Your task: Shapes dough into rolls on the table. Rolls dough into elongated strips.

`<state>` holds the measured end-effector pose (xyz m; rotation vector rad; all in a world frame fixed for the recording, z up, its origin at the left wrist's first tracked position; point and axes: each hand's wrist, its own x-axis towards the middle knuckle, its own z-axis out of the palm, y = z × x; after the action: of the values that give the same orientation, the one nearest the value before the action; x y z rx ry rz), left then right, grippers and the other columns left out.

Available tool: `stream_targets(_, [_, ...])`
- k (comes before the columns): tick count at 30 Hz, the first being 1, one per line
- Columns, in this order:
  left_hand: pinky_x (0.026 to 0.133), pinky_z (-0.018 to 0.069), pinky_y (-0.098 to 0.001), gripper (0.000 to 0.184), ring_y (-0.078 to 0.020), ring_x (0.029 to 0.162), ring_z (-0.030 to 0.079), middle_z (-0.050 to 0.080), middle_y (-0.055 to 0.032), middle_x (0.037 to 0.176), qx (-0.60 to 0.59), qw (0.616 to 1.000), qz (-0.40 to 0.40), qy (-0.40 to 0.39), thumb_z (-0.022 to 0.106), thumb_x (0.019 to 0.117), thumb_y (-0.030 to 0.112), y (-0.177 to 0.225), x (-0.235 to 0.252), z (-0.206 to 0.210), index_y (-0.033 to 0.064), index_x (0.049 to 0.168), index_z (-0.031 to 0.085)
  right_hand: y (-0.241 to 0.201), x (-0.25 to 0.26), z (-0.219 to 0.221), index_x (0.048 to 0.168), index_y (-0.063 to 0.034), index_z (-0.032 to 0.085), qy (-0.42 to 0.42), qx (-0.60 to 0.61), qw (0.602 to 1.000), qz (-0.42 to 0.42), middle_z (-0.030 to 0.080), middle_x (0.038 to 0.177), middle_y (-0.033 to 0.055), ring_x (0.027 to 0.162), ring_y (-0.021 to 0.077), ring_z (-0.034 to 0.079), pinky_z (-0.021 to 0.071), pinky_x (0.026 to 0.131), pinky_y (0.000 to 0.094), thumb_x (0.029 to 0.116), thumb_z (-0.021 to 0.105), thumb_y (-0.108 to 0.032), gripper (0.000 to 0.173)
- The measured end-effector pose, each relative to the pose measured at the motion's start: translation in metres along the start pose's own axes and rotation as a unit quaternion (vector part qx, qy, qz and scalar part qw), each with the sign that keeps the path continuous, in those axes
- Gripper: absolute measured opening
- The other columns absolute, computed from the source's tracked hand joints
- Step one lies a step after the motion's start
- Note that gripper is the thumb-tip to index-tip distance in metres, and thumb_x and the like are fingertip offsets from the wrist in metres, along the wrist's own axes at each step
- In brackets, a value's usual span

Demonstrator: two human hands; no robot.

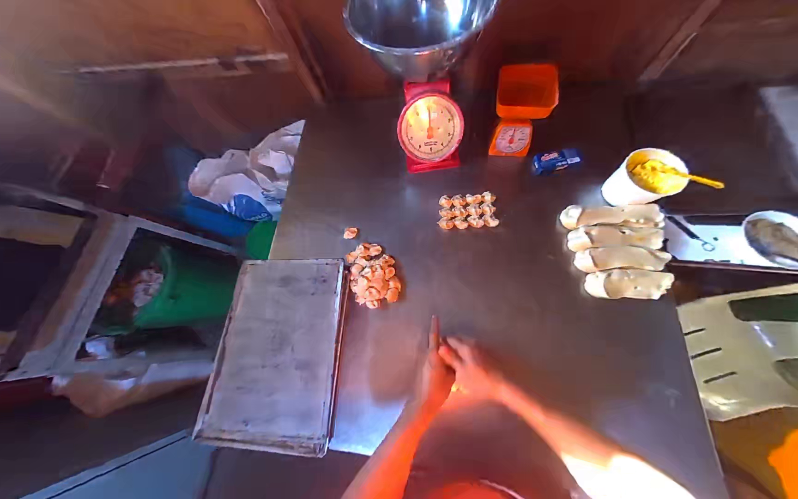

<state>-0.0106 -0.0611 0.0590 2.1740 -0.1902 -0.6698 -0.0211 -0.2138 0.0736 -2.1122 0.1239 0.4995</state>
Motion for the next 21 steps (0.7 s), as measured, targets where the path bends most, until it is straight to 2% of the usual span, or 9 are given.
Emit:
stream_targets(1, [0.098, 0.0567, -0.0445, 0.081, -0.0239, 0.108, 0.069, 0.066, -0.0159, 0.127, 0.009, 0.999, 0.015, -0.028, 0.07, 0.0899, 0.015, -0.005, -0.007, -0.005, 0.0051, 0.159, 0.03, -0.002, -0.03, 0.023, 0.135, -0.0074, 0.063, 0.004, 0.014, 1.0, -0.01, 0.068, 0.127, 0.0145, 0.119, 0.0254, 0.065, 0.0504, 0.107, 0.0467, 0.1081, 0.042, -0.044, 0.05])
stream_targets(3, [0.08, 0.0614, -0.0455, 0.034, -0.0231, 0.083, 0.073, 0.073, -0.0135, 0.097, 0.007, 0.993, -0.014, -0.114, 0.068, 0.0926, 0.022, -0.01, -0.021, -0.013, 0.0004, 0.119, 0.067, 0.0, -0.064, 0.046, 0.128, -0.0078, 0.067, 0.098, 0.026, 0.994, -0.034, 0.072, 0.119, 0.01, 0.112, 0.0193, 0.068, 0.0537, 0.103, 0.0405, 0.1078, 0.046, -0.029, 0.036])
stream_targets(5, [0.076, 0.0592, -0.0483, 0.032, -0.0257, 0.079, 0.071, 0.072, -0.0136, 0.087, 0.04, 0.983, -0.049, -0.175, 0.059, 0.0996, 0.031, -0.005, -0.037, -0.018, 0.0011, 0.099, 0.071, -0.01, -0.084, 0.052, 0.124, -0.0089, 0.07, 0.181, -0.029, 0.979, -0.09, 0.073, 0.115, 0.0081, 0.109, 0.0183, 0.069, 0.0558, 0.1, 0.0382, 0.1062, 0.049, -0.022, 0.031])
stream_targets(9, [0.086, 0.0549, -0.0599, 0.037, -0.0368, 0.106, 0.069, 0.071, -0.0193, 0.109, 0.215, 0.969, -0.061, -0.107, 0.054, 0.0994, 0.036, 0.029, -0.084, -0.033, 0.003, 0.105, 0.072, -0.048, -0.1, 0.067, 0.119, -0.0051, 0.069, 0.226, -0.143, 0.962, -0.062, 0.068, 0.116, 0.015, 0.114, 0.0267, 0.065, 0.0532, 0.101, 0.0409, 0.1081, 0.041, -0.038, 0.044])
stream_targets(12, [0.084, 0.0543, -0.0603, 0.042, -0.0379, 0.107, 0.068, 0.071, -0.0194, 0.11, 0.289, 0.951, -0.02, -0.103, 0.052, 0.0992, 0.04, 0.028, -0.116, -0.041, 0.0031, 0.105, 0.071, -0.063, -0.101, 0.083, 0.102, -0.0036, 0.068, 0.198, -0.051, 0.977, 0.055, 0.067, 0.092, 0.0136, 0.089, 0.0262, 0.067, 0.0549, 0.083, 0.0465, 0.1078, 0.04, -0.037, 0.044])
stream_targets(14, [0.088, 0.051, -0.0646, 0.045, -0.041, 0.115, 0.064, 0.068, -0.0221, 0.12, 0.331, 0.932, -0.019, -0.149, 0.052, 0.1001, 0.041, 0.003, -0.123, -0.054, 0.0018, 0.117, 0.068, -0.072, -0.111, 0.112, 0.099, -0.0016, 0.068, 0.163, 0.016, 0.983, 0.085, 0.065, 0.084, 0.0144, 0.081, 0.0275, 0.066, 0.054, 0.079, 0.0492, 0.1078, 0.041, -0.037, 0.045])
stream_targets(18, [0.093, 0.0486, -0.0673, 0.055, -0.0416, 0.121, 0.062, 0.067, -0.0223, 0.126, 0.279, 0.949, -0.1, -0.104, 0.043, 0.1049, 0.05, -0.05, -0.115, -0.096, 0.0038, 0.12, 0.069, -0.124, -0.155, 0.163, 0.089, -0.0034, 0.066, 0.134, 0.018, 0.99, -0.047, 0.06, 0.067, 0.0075, 0.062, 0.0194, 0.061, 0.0524, 0.061, 0.0406, 0.1037, 0.048, -0.033, 0.038])
stream_targets(19, [0.092, 0.0506, -0.0657, 0.057, -0.04, 0.117, 0.065, 0.069, -0.0207, 0.121, 0.257, 0.958, -0.103, -0.072, 0.046, 0.1021, 0.055, -0.054, -0.109, -0.108, 0.0057, 0.115, 0.071, -0.138, -0.152, 0.154, 0.091, -0.0041, 0.066, 0.152, 0.004, 0.986, -0.061, 0.06, 0.069, 0.007, 0.063, 0.0187, 0.062, 0.0536, 0.061, 0.0402, 0.1044, 0.048, -0.035, 0.038])
stream_targets(21, [0.088, 0.0547, -0.0617, 0.05, -0.0365, 0.106, 0.069, 0.071, -0.0177, 0.109, 0.21, 0.976, -0.047, -0.031, 0.061, 0.0946, 0.053, -0.055, -0.107, -0.121, 0.0073, 0.11, 0.071, -0.147, -0.124, 0.112, 0.115, -0.0048, 0.068, 0.181, -0.014, 0.983, -0.032, 0.069, 0.099, 0.0129, 0.09, 0.0229, 0.068, 0.0577, 0.084, 0.0432, 0.1047, 0.051, -0.043, 0.043])
